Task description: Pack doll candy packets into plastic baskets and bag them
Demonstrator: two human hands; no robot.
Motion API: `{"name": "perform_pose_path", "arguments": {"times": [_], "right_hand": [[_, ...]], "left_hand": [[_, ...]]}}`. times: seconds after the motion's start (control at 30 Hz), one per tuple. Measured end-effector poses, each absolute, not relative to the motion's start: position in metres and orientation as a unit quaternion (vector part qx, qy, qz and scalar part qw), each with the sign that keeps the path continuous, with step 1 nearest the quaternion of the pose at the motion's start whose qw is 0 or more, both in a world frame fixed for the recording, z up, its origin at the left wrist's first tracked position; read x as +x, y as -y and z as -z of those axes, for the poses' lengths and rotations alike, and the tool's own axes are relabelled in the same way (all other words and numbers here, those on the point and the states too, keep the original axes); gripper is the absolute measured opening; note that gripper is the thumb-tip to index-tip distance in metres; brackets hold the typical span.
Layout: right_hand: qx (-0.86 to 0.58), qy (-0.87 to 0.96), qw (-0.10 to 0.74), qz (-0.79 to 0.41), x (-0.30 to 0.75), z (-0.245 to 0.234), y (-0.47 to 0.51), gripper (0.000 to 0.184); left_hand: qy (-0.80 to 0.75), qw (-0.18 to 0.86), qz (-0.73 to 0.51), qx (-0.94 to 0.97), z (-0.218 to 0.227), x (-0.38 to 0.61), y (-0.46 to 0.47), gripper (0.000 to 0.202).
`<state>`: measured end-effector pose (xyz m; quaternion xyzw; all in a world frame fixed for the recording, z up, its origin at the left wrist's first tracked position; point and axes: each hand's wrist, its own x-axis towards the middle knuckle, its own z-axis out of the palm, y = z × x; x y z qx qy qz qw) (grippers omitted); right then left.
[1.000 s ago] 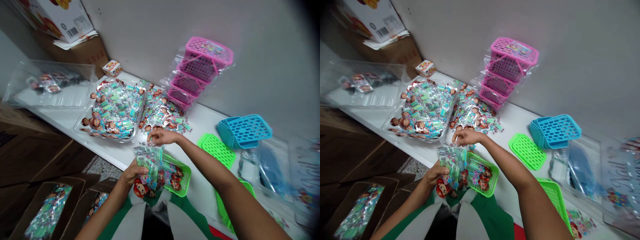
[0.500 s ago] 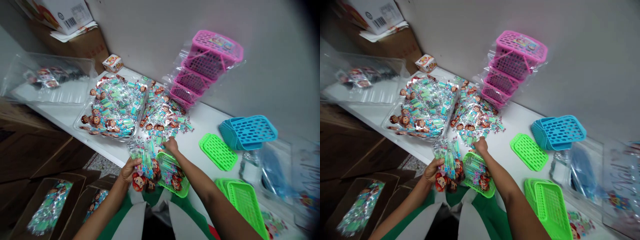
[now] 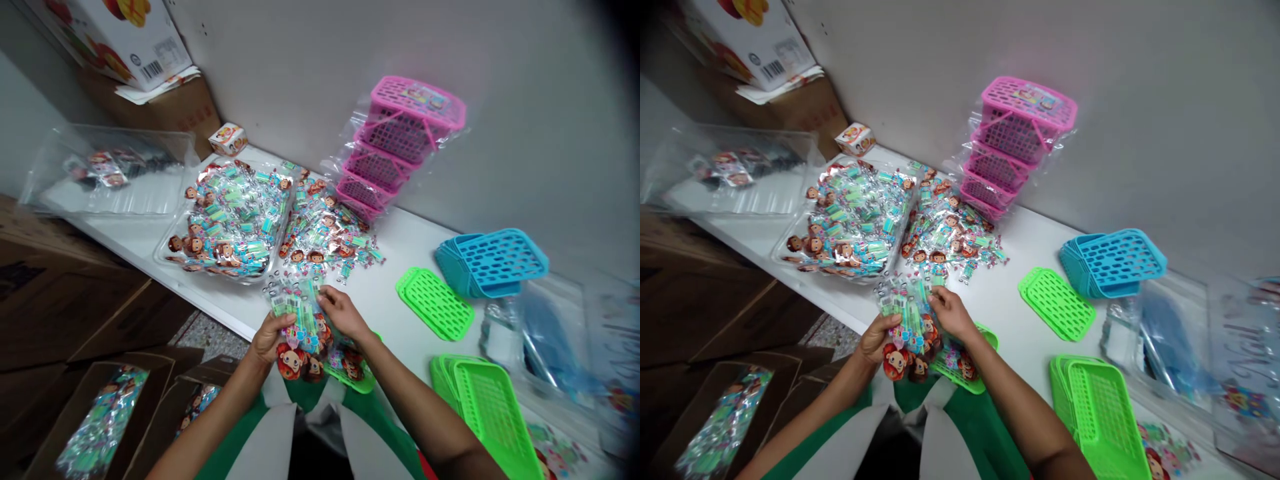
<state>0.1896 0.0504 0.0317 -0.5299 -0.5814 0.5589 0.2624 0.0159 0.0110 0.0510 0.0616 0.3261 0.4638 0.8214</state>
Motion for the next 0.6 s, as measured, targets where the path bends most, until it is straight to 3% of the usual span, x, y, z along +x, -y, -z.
{"name": "perform_pose_path", "arguments": {"times": [0.1, 0.27, 0.43, 0.6], "right_hand": [[-0.524, 0.601, 0.264, -0.543, 0.187, -0.039, -0.043, 0.032], [-0.563, 0.663, 0.259, -0.420, 0.199, -0.061, -0.036, 0.041], [-0.594, 0.572, 0.316, -0.469, 0.190, -0.070, -0.005, 0.056], [-0.622, 0.652, 0.313, -0.300, 0.172, -0.065, 0.043, 0.070]], "left_hand": [[-0.327, 0.825, -0.455, 0.069, -0.056, 0.017, -0.009, 0.062], [-0.348, 0.825, -0.436, 0.087, -0.059, 0.020, -0.006, 0.060], [-0.347, 0.827, -0.428, 0.114, -0.066, 0.033, 0.000, 0.061], [-0.345, 0.819, -0.437, 0.139, -0.074, 0.039, 0.009, 0.057]]}}
